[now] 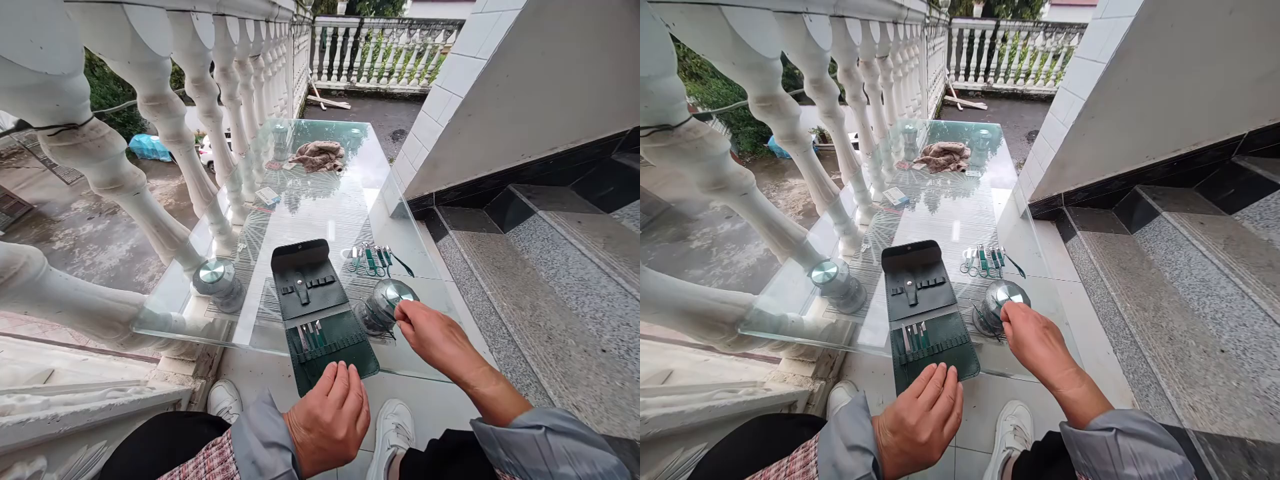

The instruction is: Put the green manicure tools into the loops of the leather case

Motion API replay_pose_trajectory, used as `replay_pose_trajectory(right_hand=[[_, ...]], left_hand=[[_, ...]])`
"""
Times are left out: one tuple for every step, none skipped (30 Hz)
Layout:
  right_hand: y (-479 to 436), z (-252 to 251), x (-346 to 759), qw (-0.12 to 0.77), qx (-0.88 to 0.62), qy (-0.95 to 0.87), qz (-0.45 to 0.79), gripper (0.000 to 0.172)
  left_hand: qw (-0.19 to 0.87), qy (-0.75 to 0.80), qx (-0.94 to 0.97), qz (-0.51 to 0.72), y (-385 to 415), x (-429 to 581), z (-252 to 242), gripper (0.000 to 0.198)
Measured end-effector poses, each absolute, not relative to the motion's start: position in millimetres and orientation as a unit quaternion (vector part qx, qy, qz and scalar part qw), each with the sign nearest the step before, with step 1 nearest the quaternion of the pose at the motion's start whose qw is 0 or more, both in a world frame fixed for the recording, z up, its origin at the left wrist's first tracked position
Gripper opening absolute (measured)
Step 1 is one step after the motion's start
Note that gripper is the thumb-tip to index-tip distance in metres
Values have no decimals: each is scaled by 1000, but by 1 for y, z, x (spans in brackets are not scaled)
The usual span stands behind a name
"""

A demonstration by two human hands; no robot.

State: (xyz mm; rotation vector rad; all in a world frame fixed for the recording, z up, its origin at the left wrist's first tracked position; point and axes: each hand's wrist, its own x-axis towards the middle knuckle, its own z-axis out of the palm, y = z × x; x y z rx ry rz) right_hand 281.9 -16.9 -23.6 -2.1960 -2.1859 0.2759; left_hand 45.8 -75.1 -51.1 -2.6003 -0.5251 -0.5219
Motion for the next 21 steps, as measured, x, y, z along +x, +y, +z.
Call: replay_pose_trajectory(right_hand=[[-17, -25, 282, 20, -704, -704, 92, 11], [-17, -26, 283, 26, -703, -704, 96, 11], [-16, -27, 283, 32, -705, -701, 100, 12], [-16, -27, 283, 38, -709, -696, 105, 14], [-15, -27, 283, 44, -715, -689, 111, 17], [-14, -27, 282, 50, -723, -679, 120, 19], [-13, -27, 282, 56, -731, -667, 131, 21], [-12, -26, 282, 65, -739, -655, 146, 22], [-12, -26, 282, 77, -747, -640, 163, 23], [-11, -25, 282, 96, -754, -623, 184, 23], [-10, -25, 282, 120, -758, -605, 213, 23], [-10, -25, 282, 152, -758, -584, 249, 23], [-10, -25, 283, 190, -753, -560, 288, 23], [-10, -25, 283, 229, -745, -535, 326, 24], [-10, -25, 282, 263, -734, -511, 362, 26], [-9, -25, 281, 291, -723, -490, 390, 27], [-9, -24, 279, 312, -715, -474, 408, 27], [-10, -22, 277, 327, -708, -464, 420, 27], [-10, -21, 274, 336, -703, -458, 428, 25], [-10, -19, 271, 340, -699, -456, 435, 23], [-10, -17, 269, 340, -695, -454, 442, 22]], left_hand=[[218, -188, -940, -185, -75, 46, -51, 31], [218, -186, -941, -180, -76, 46, -52, 32], [220, -185, -942, -176, -76, 46, -52, 32], [221, -184, -942, -172, -76, 46, -52, 32], [222, -183, -943, -169, -76, 45, -52, 32], [223, -182, -943, -169, -76, 45, -52, 32], [223, -182, -943, -170, -76, 45, -52, 32], [222, -182, -943, -171, -75, 45, -52, 32], [221, -181, -943, -172, -75, 46, -52, 32], [220, -182, -943, -173, -75, 46, -52, 31], [218, -182, -943, -174, -75, 46, -52, 31], [217, -183, -943, -176, -75, 46, -51, 31], [216, -183, -942, -178, -75, 46, -51, 30], [215, -183, -942, -179, -75, 46, -50, 30], [215, -183, -942, -180, -75, 46, -49, 30], [215, -181, -942, -181, -75, 46, -49, 31], [215, -180, -943, -180, -75, 46, -49, 31], [215, -178, -943, -180, -75, 46, -48, 31], [215, -178, -944, -178, -75, 45, -48, 31], [215, -178, -944, -177, -75, 45, -48, 31], [216, -179, -944, -177, -75, 45, -48, 31]])
